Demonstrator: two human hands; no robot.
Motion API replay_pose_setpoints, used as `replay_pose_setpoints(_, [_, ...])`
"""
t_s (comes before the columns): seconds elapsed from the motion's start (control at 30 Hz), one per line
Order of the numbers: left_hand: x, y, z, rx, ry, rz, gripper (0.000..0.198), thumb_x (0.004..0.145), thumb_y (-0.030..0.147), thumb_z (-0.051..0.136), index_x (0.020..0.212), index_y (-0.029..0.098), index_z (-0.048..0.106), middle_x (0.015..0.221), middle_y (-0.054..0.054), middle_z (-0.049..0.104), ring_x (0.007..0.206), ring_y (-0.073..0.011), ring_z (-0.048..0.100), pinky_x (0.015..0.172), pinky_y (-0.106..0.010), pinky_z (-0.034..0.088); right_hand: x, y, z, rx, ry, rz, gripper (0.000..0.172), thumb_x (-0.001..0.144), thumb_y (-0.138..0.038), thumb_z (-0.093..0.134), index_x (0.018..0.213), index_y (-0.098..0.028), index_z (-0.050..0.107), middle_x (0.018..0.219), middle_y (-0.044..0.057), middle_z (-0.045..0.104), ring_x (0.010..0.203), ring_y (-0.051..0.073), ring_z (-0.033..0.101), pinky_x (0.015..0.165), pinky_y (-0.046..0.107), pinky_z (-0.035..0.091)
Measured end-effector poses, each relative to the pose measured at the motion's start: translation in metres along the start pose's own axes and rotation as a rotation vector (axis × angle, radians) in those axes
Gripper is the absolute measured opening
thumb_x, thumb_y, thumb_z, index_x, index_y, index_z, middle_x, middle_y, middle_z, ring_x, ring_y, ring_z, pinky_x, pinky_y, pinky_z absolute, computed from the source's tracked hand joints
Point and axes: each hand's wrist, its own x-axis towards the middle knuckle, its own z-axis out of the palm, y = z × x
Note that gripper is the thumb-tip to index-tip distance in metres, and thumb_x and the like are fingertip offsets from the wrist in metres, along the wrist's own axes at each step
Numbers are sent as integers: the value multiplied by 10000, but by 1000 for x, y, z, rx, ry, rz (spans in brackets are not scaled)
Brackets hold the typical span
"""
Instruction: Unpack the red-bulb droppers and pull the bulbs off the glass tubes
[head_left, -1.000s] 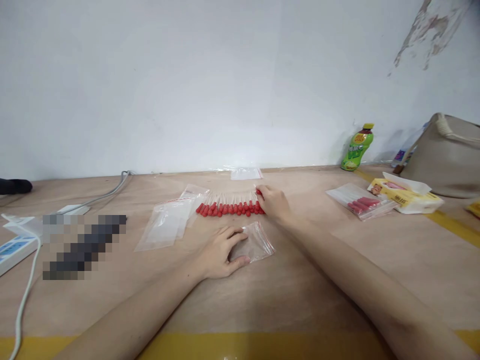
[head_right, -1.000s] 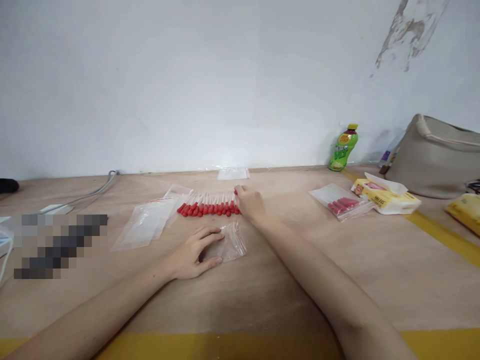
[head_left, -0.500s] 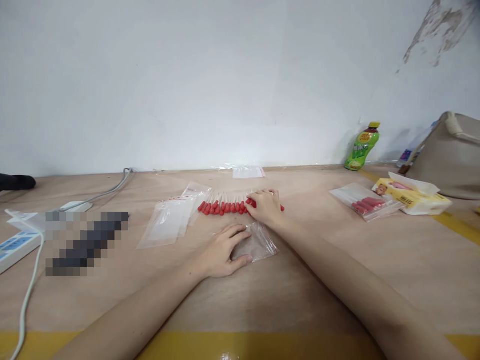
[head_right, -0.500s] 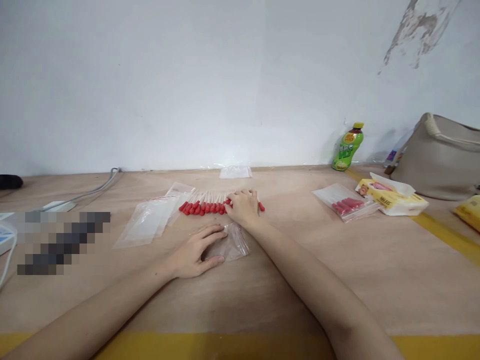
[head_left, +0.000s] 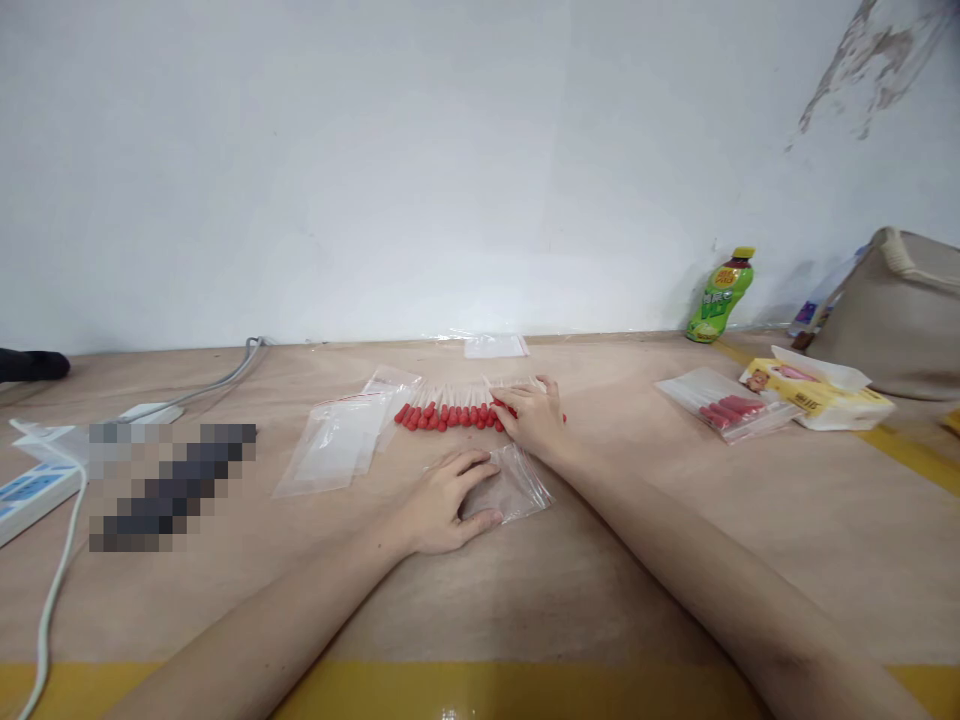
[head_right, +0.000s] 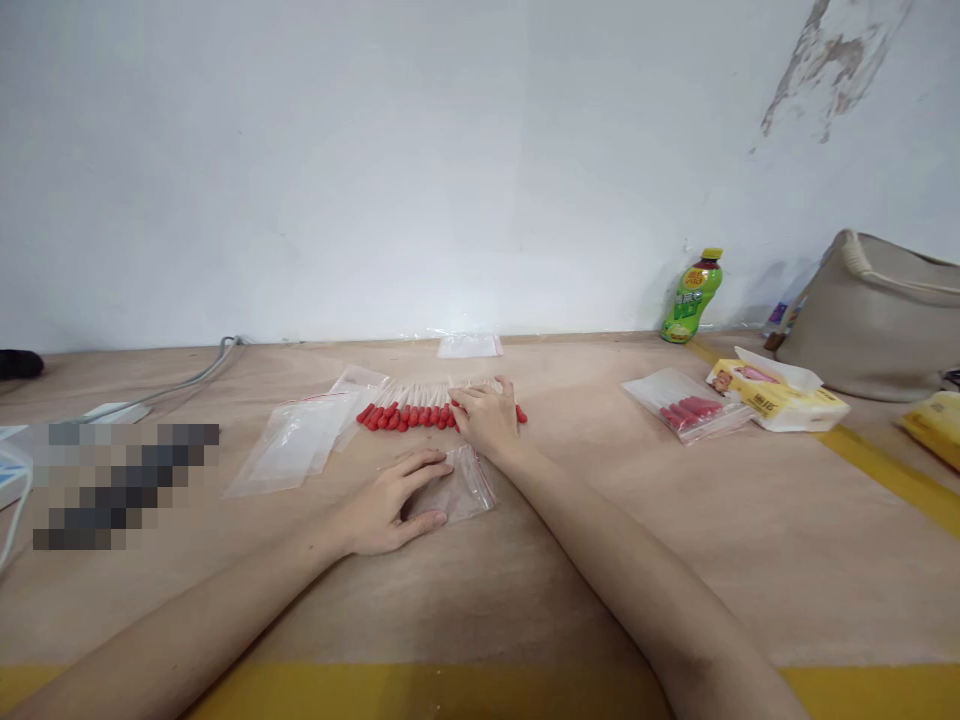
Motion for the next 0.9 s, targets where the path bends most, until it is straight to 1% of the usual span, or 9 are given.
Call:
replay_pose_setpoints(0.07, [0, 0, 0, -5, 0, 2, 538, 792, 479, 502, 1251, 208, 431, 1295, -105, 421, 1198, -269, 387, 999, -454, 334, 0, -2, 0, -22, -55, 7, 205, 836, -335, 479, 951, -246, 623, 950, 27, 674, 946, 180, 540, 943, 411, 142])
replay_pose_setpoints(0.13, [0, 0, 0, -8, -2, 5, 538, 792, 473, 504, 1253, 205, 430, 1292, -106, 423, 1198, -268, 388, 1000, -453, 334, -1, -2, -1, -58, -91, 26, 267, 798, -419, 509, 968, -241, 613, 984, 45, 652, 974, 213, 507, 905, 424, 173])
replay_pose_setpoints(0.2, [0, -1, 0, -7, -3, 5, 540, 793, 475, 501, 1255, 206, 427, 1296, -108, 419, 1198, -269, 388, 1000, -456, 333, -2, -1, -3, -100, -90, 69, 357, 756, -469, 532, 1020, -236, 595, 1027, 65, 623, 986, 238, 478, 870, 426, 195])
replay_pose_setpoints(0.23, [0, -1, 0, -7, -2, 6, 540, 794, 477, 499, 1256, 208, 426, 1298, -108, 417, 1197, -270, 390, 998, -458, 334, -2, 0, -3, -119, -82, 97, 373, 749, -467, 531, 1033, -234, 591, 1022, 72, 618, 979, 243, 470, 860, 426, 198])
replay_pose_setpoints(0.37, [0, -2, 1, -14, 12, 17, 534, 795, 481, 500, 1251, 213, 429, 1295, -108, 423, 1194, -271, 394, 997, -462, 334, -1, 1, -3, -152, -51, 170, 273, 787, -329, 465, 987, -232, 623, 928, 74, 637, 941, 234, 466, 851, 428, 182])
replay_pose_setpoints(0.5, [-1, -2, 0, -4, 5, 12, 538, 797, 484, 494, 1256, 211, 425, 1298, -107, 418, 1196, -266, 390, 1000, -454, 333, 0, 1, -2, -138, -73, 176, 248, 783, -213, 431, 879, -240, 658, 875, 59, 651, 897, 217, 476, 830, 423, 180])
replay_pose_setpoints(0.63, [0, -1, 0, 3, 0, 3, 544, 796, 497, 489, 1260, 221, 423, 1307, -102, 412, 1200, -269, 388, 996, -457, 337, -2, 2, -1, -128, -67, 164, 258, 809, -203, 411, 860, -237, 661, 852, 57, 651, 881, 206, 478, 836, 416, 171])
replay_pose_setpoints(0.8, [0, 0, -1, -3, 3, -5, 538, 790, 490, 505, 1252, 224, 435, 1304, -102, 420, 1188, -276, 401, 988, -467, 342, -5, 3, -1, -126, 30, 116, 265, 845, -218, 391, 889, -231, 652, 834, 52, 645, 877, 197, 469, 862, 407, 159])
replay_pose_setpoints(0.9, [0, 0, -1, -7, -2, -3, 533, 795, 487, 498, 1252, 220, 436, 1305, -102, 417, 1195, -271, 395, 997, -459, 337, -5, 4, 0, -154, 65, 116, 252, 846, -222, 402, 902, -221, 648, 837, 58, 641, 879, 199, 462, 873, 408, 151])
